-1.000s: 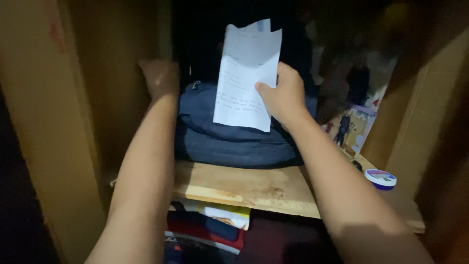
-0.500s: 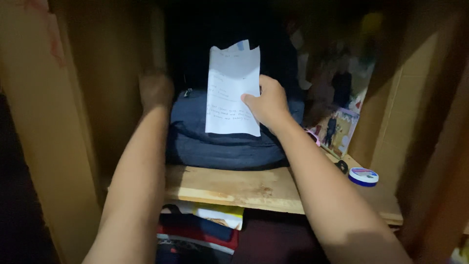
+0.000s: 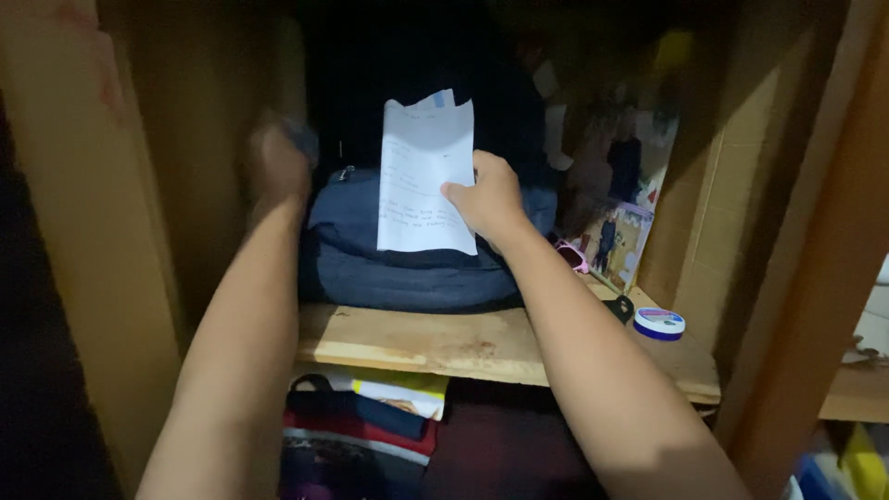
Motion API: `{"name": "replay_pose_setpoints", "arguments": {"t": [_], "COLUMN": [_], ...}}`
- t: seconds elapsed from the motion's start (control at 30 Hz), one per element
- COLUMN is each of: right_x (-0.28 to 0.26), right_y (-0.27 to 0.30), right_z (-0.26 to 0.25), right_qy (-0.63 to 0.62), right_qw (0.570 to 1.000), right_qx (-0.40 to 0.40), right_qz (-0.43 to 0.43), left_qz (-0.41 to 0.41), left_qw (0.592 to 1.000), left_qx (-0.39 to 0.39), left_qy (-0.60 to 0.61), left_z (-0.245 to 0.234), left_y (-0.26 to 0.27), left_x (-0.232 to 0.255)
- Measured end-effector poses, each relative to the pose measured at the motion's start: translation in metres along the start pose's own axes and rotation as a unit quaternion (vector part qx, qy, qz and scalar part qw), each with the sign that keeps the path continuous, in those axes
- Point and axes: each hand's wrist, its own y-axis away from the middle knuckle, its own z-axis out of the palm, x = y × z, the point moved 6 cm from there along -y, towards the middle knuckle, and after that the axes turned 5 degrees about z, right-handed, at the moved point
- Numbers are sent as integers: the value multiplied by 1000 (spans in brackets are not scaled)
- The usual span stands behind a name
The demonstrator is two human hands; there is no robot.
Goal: The person removes a blue backpack from a closet shelf, places it on the bed, then rummages through a cluttered shelf to retrieve a white face mask and other small items. The person returns the backpack to the shelf, folds a piece of paper, and places it inside the backpack.
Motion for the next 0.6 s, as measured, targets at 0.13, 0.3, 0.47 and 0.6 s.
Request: {"name": "replay_pose_setpoints", "arguments": {"t": [0.13, 0.3, 0.47, 0.6], "right_x": [10, 26, -10, -29], "right_y": [-3, -12, 21, 89], "right_z": [1, -21, -63, -55], "right_qy": [-62, -6, 138, -93], "right_qw": [998, 987, 912, 948], "right_qx": [15, 160, 347, 265], "right_qz": [19, -9, -171, -150], "left_qz": [340, 130, 133, 126], "left_qw": [772, 887, 871, 870], "left_qx": [396, 317, 306, 280], "left_qy": [363, 310, 361, 385], "left_z": [-92, -179, -245, -270], "left_y": [16, 36, 98, 146], "left_x": [54, 118, 138, 124]}}
